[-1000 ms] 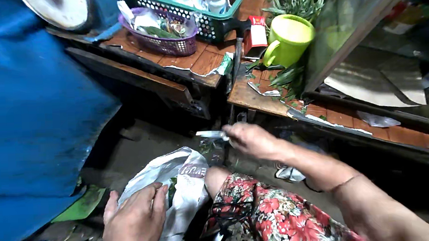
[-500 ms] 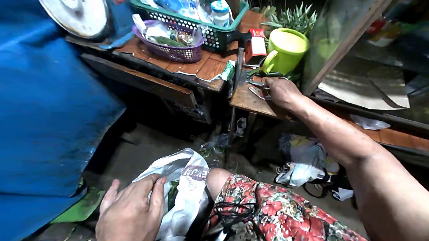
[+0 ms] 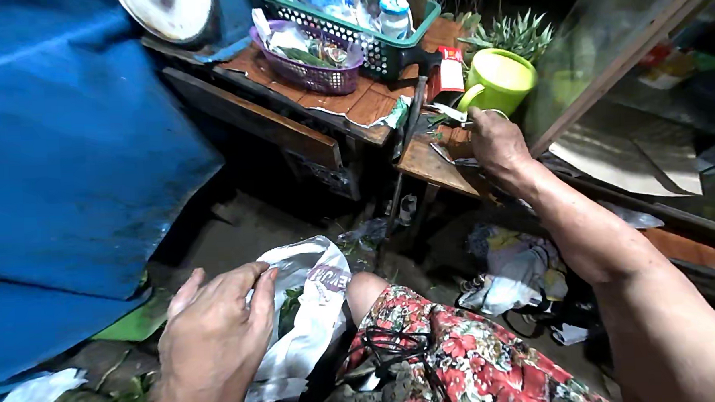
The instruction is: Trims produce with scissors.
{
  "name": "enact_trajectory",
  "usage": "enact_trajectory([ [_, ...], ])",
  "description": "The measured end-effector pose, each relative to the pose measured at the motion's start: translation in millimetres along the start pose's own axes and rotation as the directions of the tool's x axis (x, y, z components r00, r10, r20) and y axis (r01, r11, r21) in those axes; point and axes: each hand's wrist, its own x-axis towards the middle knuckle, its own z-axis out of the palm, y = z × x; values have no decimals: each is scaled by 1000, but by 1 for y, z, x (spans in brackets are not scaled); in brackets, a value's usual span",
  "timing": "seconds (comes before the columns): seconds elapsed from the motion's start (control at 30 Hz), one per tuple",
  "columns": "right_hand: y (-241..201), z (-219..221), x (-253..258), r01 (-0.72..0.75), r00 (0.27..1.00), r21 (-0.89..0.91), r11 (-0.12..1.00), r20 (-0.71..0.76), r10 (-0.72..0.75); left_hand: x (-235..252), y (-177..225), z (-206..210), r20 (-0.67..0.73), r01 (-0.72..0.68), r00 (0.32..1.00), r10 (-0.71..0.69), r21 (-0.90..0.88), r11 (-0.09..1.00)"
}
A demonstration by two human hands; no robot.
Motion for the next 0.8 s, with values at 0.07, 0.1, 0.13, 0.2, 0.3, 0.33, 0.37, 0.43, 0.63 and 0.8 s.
enact_trajectory([
  [0.07,-4,-7,2,-4,998,52,999,-62,7,1,0,2,-6,0,1000,0,-4,1000],
  [0.1,-5,-8,3,14,993,71,997,-119,-6,2,1,3,-9,-3,1000,3,-7,1000],
  [0.13,-5,-9,4,43,983,79,996,-180,-28,3,2,4,-11,-9,1000,9,-11,1000],
  [0.2,-7,-15,6,77,971,72,994,-233,-58,4,3,5,-22,-14,1000,14,-17,1000],
  [0.3,-13,-25,12,38,992,56,998,-120,-31,4,4,5,-36,-12,999,11,-28,1000],
  [0.33,-14,-27,13,22,994,57,998,-106,-16,4,5,4,-30,-17,999,16,-29,999],
  [0.37,-14,-29,14,14,994,71,997,-110,-6,5,5,3,-17,-25,1000,24,-35,999],
  [0.43,-14,-30,13,34,983,119,992,-183,-11,6,5,-2,39,-35,999,37,-54,998],
  [0.63,-41,-32,6,260,895,412,873,-443,-57,11,5,-3,92,-28,995,36,-86,996],
  [0.8,-103,-44,-20,203,960,894,398,-261,97,13,15,4,59,-20,998,32,-189,982],
])
